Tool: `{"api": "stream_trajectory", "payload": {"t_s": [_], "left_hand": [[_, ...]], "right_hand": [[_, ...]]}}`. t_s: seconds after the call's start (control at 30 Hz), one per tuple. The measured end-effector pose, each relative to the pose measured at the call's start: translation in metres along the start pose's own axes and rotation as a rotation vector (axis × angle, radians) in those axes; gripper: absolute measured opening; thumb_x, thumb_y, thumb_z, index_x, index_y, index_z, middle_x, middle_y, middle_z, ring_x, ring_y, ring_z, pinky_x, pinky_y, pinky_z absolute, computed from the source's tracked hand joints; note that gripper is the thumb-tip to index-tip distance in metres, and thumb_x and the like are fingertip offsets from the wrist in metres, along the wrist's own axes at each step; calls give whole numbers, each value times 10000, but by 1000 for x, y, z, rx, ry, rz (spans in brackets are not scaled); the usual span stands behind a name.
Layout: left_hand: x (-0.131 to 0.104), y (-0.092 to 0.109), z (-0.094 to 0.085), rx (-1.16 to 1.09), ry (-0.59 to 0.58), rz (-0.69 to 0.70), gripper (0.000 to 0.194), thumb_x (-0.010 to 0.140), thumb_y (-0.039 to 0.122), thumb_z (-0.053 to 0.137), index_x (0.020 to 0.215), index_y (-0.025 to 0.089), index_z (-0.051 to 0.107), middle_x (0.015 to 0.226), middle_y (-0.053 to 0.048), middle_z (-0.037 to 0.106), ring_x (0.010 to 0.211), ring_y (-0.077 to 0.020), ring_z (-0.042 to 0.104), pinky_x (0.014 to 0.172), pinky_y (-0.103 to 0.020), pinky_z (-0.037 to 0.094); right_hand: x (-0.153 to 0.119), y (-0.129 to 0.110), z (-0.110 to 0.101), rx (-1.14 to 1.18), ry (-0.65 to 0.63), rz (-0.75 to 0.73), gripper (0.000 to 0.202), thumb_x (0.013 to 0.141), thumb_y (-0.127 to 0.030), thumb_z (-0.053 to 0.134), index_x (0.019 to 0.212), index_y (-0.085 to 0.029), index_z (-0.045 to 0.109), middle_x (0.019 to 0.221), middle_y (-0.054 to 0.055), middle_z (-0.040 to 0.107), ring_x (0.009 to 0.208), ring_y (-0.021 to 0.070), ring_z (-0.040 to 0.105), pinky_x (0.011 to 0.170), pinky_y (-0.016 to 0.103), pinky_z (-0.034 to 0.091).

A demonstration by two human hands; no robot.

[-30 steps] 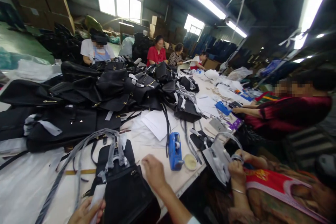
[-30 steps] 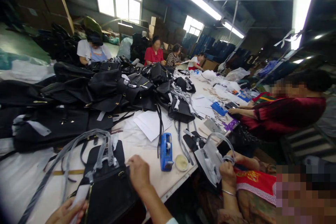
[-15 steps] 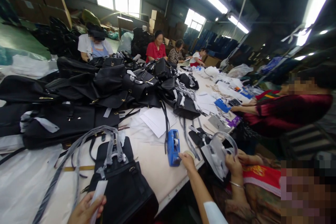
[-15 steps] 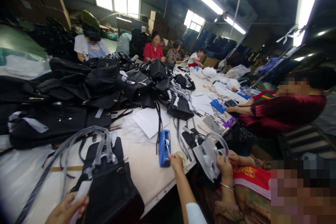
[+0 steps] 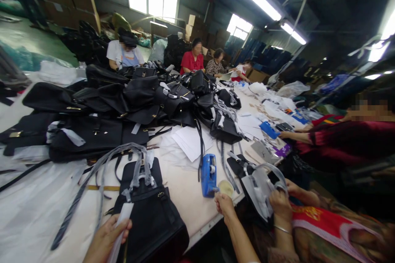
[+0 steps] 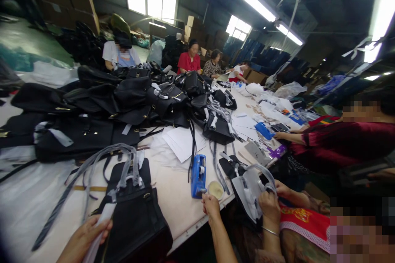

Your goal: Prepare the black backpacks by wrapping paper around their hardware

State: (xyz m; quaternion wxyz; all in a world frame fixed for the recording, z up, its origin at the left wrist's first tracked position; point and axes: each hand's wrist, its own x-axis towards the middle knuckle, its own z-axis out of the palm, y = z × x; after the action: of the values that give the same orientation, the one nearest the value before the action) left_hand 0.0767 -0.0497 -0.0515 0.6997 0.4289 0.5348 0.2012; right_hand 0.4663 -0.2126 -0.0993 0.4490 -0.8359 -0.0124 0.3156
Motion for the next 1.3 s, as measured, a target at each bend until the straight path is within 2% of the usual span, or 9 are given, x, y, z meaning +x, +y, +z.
{"api": "stream_trajectory", "payload": {"t_s": [0.23,0.33,0.4,0.53,0.63,0.77,0.93,1.13,1.3], "left_hand": [[-13,10,4,-159,-20,91,279,765,410,664,801,163,540,687,5,627,534,-97,521,508,-205,402],[-11,6,3,-193,-14,110,243,780,370,648,810,167,517,695,3,630,534,-96,525,501,-200,385],[-10,3,4,-198,-9,110,230,781,353,639,819,170,506,691,2,631,530,-96,525,494,-199,375],[-9,1,6,-147,7,114,216,787,332,615,853,164,496,670,5,629,507,-96,520,481,-203,366],[-10,3,4,-161,-5,137,233,777,339,618,875,162,502,653,17,622,499,-98,520,474,-204,359],[-12,4,-1,-218,-45,141,255,784,352,624,886,161,490,649,21,612,486,-84,498,468,-195,342],[-13,5,-7,-331,-129,145,275,806,366,636,920,151,506,664,8,610,492,-70,479,468,-180,327],[-14,11,-14,-607,-261,79,275,821,295,651,1020,148,530,675,17,558,494,-43,429,474,-166,300],[-9,8,-25,-764,-373,-13,353,797,227,668,1114,145,536,666,21,513,484,-32,402,462,-155,257]], "right_hand": [[-20,-4,-2,-486,-73,-197,203,670,-301,533,477,-254,486,494,53,533,603,272,582,617,368,410],[-55,-31,36,-489,-240,-502,209,767,-434,484,729,-258,590,678,57,634,667,261,599,654,359,430],[-94,-60,75,-418,-465,-666,272,830,-479,453,816,-245,591,699,34,616,650,222,580,639,319,435],[-171,-107,152,-330,-950,-808,208,899,-353,450,892,-230,618,732,-4,606,654,159,560,608,246,420],[-195,-115,186,-386,-1047,-969,174,889,-233,459,845,-224,627,739,-15,619,700,148,582,655,235,412],[-188,-109,201,-536,-1014,-1118,175,862,-155,463,897,-229,618,820,-1,644,771,159,609,701,247,408],[-176,-97,209,-433,-980,-978,332,841,-178,509,1168,-225,470,720,-32,587,660,151,579,643,251,417],[-172,-60,235,-88,-1057,-540,285,843,-334,541,1076,-208,436,636,-67,546,482,106,489,465,210,400],[-162,-60,239,-239,-1104,-576,247,857,-385,518,1012,-193,498,573,-68,559,402,81,420,409,192,339]]}}
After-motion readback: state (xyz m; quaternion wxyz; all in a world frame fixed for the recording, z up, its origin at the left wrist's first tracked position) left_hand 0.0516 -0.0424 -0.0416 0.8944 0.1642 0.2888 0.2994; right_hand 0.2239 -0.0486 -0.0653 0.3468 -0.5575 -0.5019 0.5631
